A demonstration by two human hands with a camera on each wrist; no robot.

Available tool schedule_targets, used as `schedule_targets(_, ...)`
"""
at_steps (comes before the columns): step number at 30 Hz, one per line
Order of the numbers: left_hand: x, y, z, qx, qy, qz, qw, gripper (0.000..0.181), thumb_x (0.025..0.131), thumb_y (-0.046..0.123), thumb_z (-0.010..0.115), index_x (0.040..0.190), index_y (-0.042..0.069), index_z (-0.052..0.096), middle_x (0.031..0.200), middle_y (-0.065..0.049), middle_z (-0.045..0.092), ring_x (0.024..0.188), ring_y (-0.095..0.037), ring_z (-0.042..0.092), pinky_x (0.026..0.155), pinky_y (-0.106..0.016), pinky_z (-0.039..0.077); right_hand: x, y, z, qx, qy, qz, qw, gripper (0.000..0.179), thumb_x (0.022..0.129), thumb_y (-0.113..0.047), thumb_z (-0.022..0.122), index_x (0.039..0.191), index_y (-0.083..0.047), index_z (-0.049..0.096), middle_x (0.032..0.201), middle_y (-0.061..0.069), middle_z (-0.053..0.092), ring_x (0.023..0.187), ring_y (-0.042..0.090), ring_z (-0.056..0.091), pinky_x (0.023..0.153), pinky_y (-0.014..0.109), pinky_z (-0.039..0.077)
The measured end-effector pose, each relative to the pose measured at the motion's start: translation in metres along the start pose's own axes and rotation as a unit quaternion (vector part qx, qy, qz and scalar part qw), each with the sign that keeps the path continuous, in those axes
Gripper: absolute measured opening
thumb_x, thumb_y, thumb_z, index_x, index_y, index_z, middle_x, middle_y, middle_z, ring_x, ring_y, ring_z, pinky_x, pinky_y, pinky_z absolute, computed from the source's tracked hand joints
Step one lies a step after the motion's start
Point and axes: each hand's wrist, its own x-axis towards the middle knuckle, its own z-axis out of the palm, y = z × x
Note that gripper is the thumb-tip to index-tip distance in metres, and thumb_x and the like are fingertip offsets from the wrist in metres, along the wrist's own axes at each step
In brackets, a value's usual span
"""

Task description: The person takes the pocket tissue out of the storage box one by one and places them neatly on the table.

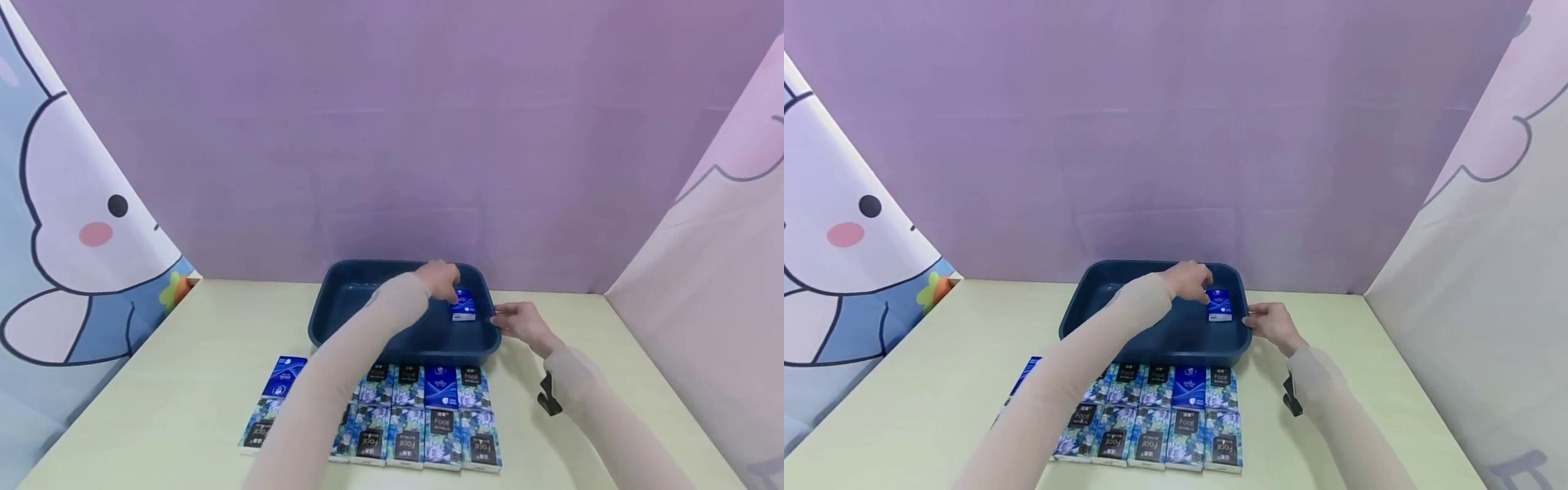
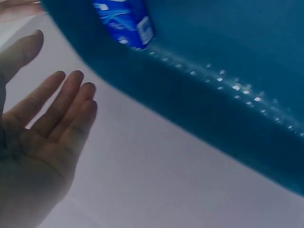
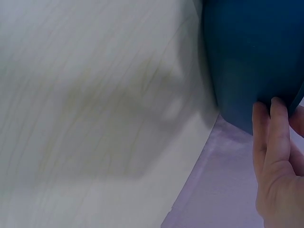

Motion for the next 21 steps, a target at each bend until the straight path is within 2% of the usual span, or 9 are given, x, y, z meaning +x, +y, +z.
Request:
schedule_targets(3, 0.017, 0.0, 0.014, -0.023, -0.014, -0.027, 0.9993, 0.037, 0.083, 0.027, 0.068, 0.117, 0.013, 0.061, 0.108, 0.001, 0.063, 0.094, -0.014, 0.059, 0.083, -0.031, 0.051, -0.004, 0.0, 0.001, 0.0, 0.003, 0.002, 1.0, 0.043, 0.091, -0.007, 0.052, 0.128, 0.012, 0.044, 0.124, 0.029, 0.052, 0.111, 0.035, 0.057, 0.087, 0.037, 0.05)
schedule_targets(7, 0.037, 0.001, 0.034, -0.086, -0.041, -0.076, 0.9925, 0.033, 0.081, 0.027, 0.07, 0.112, 0.018, 0.062, 0.097, 0.003, 0.062, 0.082, -0.013, 0.058, 0.076, -0.033, 0.052, -0.013, 0.002, 0.002, 0.0, 0.005, 0.01, 0.9999, 0.043, 0.091, -0.008, 0.053, 0.128, 0.013, 0.044, 0.124, 0.029, 0.052, 0.11, 0.035, 0.057, 0.086, 0.037, 0.051)
schedule_targets(9, 0.046, 0.002, 0.044, -0.11, -0.048, -0.097, 0.9881, 0.035, 0.079, 0.028, 0.071, 0.112, 0.021, 0.061, 0.1, 0.003, 0.062, 0.084, -0.013, 0.058, 0.077, -0.036, 0.053, -0.017, 0.003, 0.001, 0.0, 0.008, 0.012, 0.9999, 0.043, 0.091, -0.007, 0.054, 0.128, 0.013, 0.044, 0.124, 0.029, 0.052, 0.109, 0.035, 0.058, 0.086, 0.037, 0.051)
schedule_targets(12, 0.056, 0.004, 0.055, -0.121, -0.05, -0.114, 0.9848, 0.04, 0.076, 0.033, 0.074, 0.112, 0.025, 0.059, 0.109, 0.005, 0.06, 0.092, -0.013, 0.057, 0.082, -0.04, 0.051, -0.023, 0.004, -0.001, 0.001, 0.011, 0.009, 0.9999, 0.043, 0.091, -0.007, 0.053, 0.128, 0.013, 0.044, 0.124, 0.03, 0.052, 0.109, 0.035, 0.057, 0.086, 0.038, 0.05)
schedule_targets(17, 0.065, 0.006, 0.071, -0.129, -0.067, -0.137, 0.9799, 0.052, 0.069, 0.042, 0.077, 0.114, 0.03, 0.055, 0.119, 0.007, 0.055, 0.103, -0.014, 0.053, 0.089, -0.046, 0.047, -0.033, 0.006, -0.002, 0.008, 0.011, 0.008, 0.9999, 0.043, 0.092, -0.007, 0.051, 0.129, 0.013, 0.042, 0.124, 0.03, 0.051, 0.11, 0.035, 0.057, 0.086, 0.037, 0.05)
schedule_targets(21, 0.067, 0.008, 0.079, -0.119, -0.077, -0.117, 0.9829, 0.066, 0.067, 0.046, 0.078, 0.123, 0.025, 0.052, 0.122, 0.005, 0.055, 0.103, -0.014, 0.053, 0.092, -0.044, 0.047, -0.038, 0.007, 0.0, 0.008, 0.01, 0.009, 0.9999, 0.043, 0.092, -0.008, 0.051, 0.129, 0.013, 0.042, 0.124, 0.03, 0.052, 0.11, 0.035, 0.057, 0.086, 0.037, 0.05)
